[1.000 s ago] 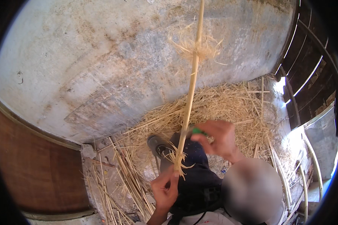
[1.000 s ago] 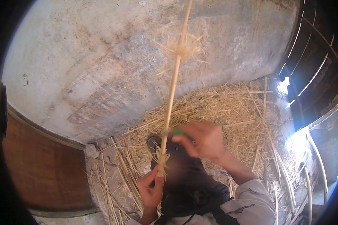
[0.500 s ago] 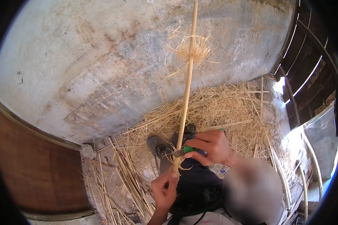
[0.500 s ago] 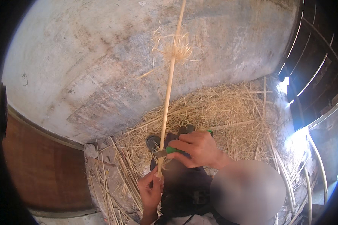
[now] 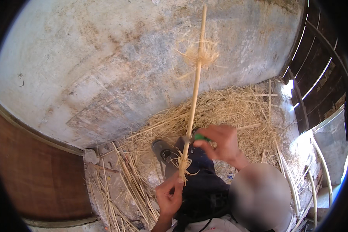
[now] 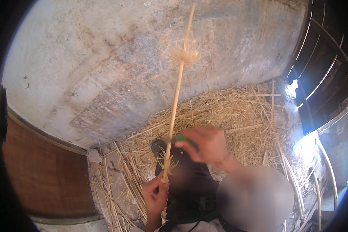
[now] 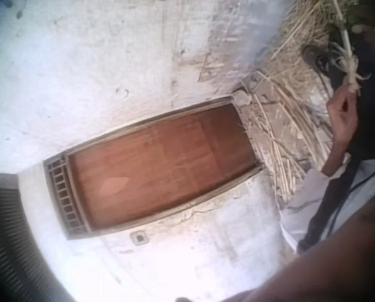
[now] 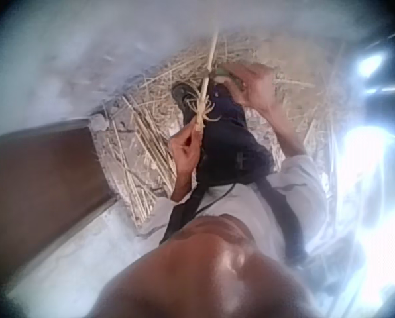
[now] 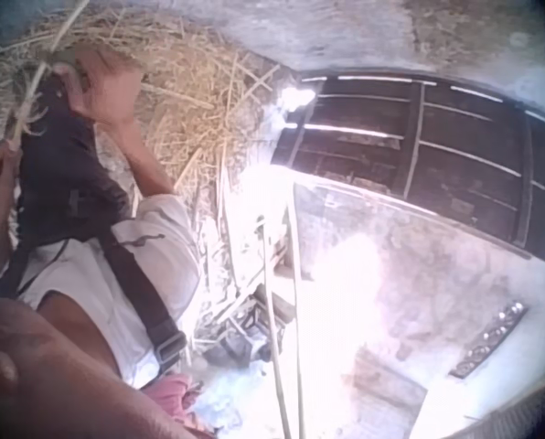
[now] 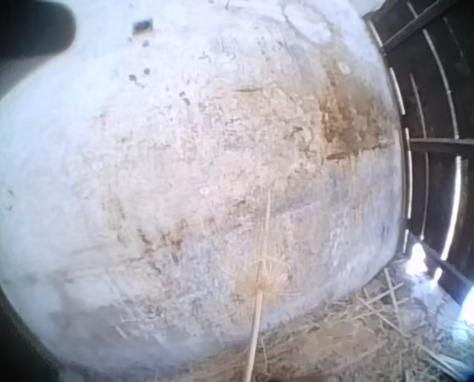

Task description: The person whittles a long wooden rod using a green utility knife, shaving off thin strips of wood to create decorative curled textures at intervals along the rod.

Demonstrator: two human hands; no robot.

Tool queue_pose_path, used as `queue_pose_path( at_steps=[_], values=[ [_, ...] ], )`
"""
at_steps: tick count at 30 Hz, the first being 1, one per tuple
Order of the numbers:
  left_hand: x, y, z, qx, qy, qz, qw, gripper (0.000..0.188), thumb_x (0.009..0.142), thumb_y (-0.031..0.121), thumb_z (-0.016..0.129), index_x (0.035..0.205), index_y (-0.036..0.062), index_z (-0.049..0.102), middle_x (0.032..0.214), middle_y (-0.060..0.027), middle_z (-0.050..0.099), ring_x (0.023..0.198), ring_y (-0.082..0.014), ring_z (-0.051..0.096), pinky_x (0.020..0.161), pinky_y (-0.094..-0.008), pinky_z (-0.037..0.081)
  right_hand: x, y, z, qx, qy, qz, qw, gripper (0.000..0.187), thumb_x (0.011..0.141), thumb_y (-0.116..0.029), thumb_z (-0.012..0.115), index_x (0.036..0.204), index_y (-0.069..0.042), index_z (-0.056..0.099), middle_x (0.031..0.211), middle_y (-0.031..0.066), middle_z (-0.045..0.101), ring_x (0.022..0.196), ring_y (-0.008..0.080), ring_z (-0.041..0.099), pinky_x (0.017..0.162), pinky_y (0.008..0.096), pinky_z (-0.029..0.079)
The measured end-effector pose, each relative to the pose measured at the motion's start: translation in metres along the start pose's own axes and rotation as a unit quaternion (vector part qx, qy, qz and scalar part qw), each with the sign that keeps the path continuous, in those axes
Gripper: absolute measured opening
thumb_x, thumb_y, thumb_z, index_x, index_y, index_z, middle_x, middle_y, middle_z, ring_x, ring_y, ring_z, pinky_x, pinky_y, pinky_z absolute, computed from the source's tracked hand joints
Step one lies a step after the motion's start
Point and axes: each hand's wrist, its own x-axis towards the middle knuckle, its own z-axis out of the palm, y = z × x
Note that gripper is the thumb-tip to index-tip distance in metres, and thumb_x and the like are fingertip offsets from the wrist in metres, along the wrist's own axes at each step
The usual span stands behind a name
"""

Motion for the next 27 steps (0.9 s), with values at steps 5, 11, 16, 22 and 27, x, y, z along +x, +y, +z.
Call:
queue_pose_path(
  at_steps=[5,11,16,22,27],
  values=[
    [-0.01,-0.004,-0.001,0.005,-0.007,-0.002,1.0,0.028,0.105,0.009,0.063,0.126,-0.0082,0.071,0.08,-0.0033,0.065,0.073,-0.0056,0.054,0.064,-0.0241,0.043,0.024,0.034,-0.005,0.02,0.074,0.054,0.996,0.022,0.089,-0.025,0.084,0.1,-0.006,0.08,0.089,0.0113,0.078,0.071,0.0285,0.075,0.061,0.0354,0.057],
    [-0.015,-0.007,-0.005,0.041,-0.009,0.005,0.999,0.028,0.104,0.008,0.065,0.126,-0.0074,0.072,0.088,-0.0127,0.074,0.081,-0.0095,0.063,0.073,-0.027,0.051,0.037,0.045,-0.009,0.022,0.09,0.071,0.993,0.023,0.092,-0.026,0.082,0.101,-0.004,0.08,0.089,0.0125,0.079,0.071,0.0269,0.075,0.064,0.0354,0.057],
    [-0.023,-0.01,-0.008,0.042,-0.024,-0.012,0.999,0.027,0.103,0.008,0.068,0.125,-0.0067,0.073,0.092,-0.0147,0.077,0.081,-0.0109,0.066,0.074,-0.0269,0.052,0.046,0.073,-0.016,-0.032,0.112,0.125,0.985,0.024,0.096,-0.028,0.078,0.102,-0.004,0.079,0.082,0.0122,0.075,0.063,0.0243,0.068,0.061,0.0348,0.053],
    [-0.021,-0.013,-0.005,0.018,0.005,0.015,1.0,0.028,0.101,0.007,0.071,0.125,-0.0048,0.074,0.083,-0.0098,0.071,0.073,-0.0088,0.059,0.066,-0.0259,0.047,0.041,0.061,-0.022,0.046,0.047,0.153,0.986,0.025,0.098,-0.028,0.075,0.103,-0.004,0.077,0.077,0.0111,0.07,0.061,0.0226,0.063,0.058,0.034,0.048],
    [-0.007,-0.009,-0.005,0.056,0.019,0.034,0.998,0.029,0.099,0.007,0.074,0.127,-0.0018,0.075,0.072,-0.0035,0.058,0.062,-0.0069,0.043,0.055,-0.0269,0.034,0.017,0.033,-0.001,0.126,0.037,0.055,0.99,0.025,0.093,-0.029,0.081,0.101,-0.006,0.076,0.082,0.0095,0.072,0.063,0.023,0.068,0.057,0.0349,0.051]
  ],
)
